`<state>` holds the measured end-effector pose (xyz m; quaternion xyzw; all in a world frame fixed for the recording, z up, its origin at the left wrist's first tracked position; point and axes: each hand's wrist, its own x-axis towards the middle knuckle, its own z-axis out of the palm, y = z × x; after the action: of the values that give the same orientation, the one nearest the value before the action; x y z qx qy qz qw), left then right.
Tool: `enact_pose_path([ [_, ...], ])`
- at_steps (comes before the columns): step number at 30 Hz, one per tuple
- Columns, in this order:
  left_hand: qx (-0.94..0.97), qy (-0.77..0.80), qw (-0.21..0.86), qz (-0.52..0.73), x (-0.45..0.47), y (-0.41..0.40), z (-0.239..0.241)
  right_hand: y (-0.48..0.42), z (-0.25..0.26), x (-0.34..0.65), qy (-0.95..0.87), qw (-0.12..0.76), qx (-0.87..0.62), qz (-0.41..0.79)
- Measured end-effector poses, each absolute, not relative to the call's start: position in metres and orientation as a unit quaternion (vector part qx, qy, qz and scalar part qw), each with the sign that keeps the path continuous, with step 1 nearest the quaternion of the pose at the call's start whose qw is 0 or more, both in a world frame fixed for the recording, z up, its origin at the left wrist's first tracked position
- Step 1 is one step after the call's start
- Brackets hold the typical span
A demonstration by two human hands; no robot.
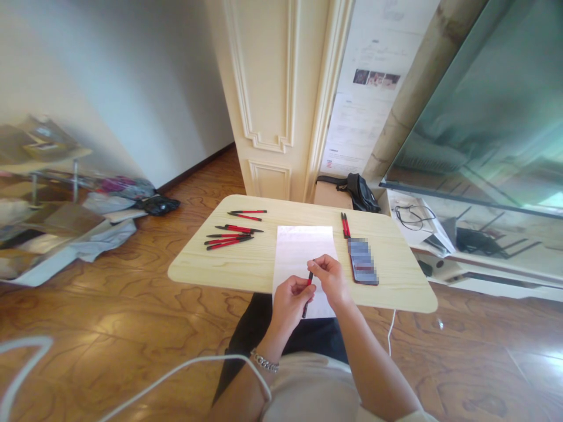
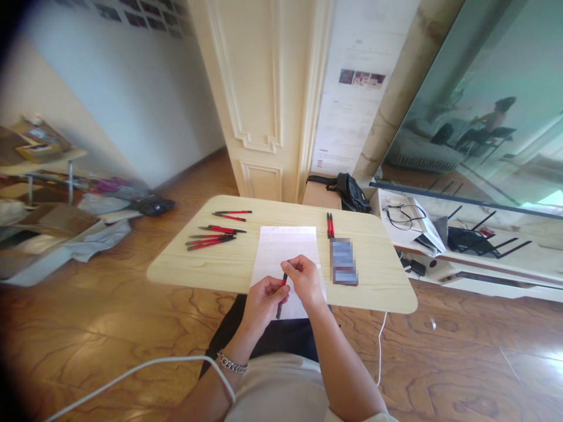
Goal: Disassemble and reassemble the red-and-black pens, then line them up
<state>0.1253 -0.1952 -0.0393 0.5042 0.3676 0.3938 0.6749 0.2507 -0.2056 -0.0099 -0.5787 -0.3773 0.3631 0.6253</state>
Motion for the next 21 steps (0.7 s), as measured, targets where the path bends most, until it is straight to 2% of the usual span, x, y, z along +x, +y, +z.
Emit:
enact_pose_path([
  [2, 0.503, 0.362, 0.682, 0.388, 0.1243, -0.1948, -0.0393, -0.205, -0.012, 0.2487, -0.367, 0.628, -0.586, 0.358],
  [8, 0.488, 0.317, 0.734, 0.351, 0.1216, -0.1936, -0.0304, -0.2078, -0.0036, 0.2498, -0.376, 0.624, -0.507, 0.461],
  [16, 0.51, 0.381, 0.672, 0.379, 0.1244, -0.1953, -0.0394, -0.2068, -0.0083, 0.2484, -0.366, 0.627, -0.554, 0.408],
  [21, 0.49, 0.34, 0.717, 0.36, 0.1219, -0.1944, -0.0348, -0.2074, -0.0068, 0.2469, -0.351, 0.627, -0.54, 0.439],
])
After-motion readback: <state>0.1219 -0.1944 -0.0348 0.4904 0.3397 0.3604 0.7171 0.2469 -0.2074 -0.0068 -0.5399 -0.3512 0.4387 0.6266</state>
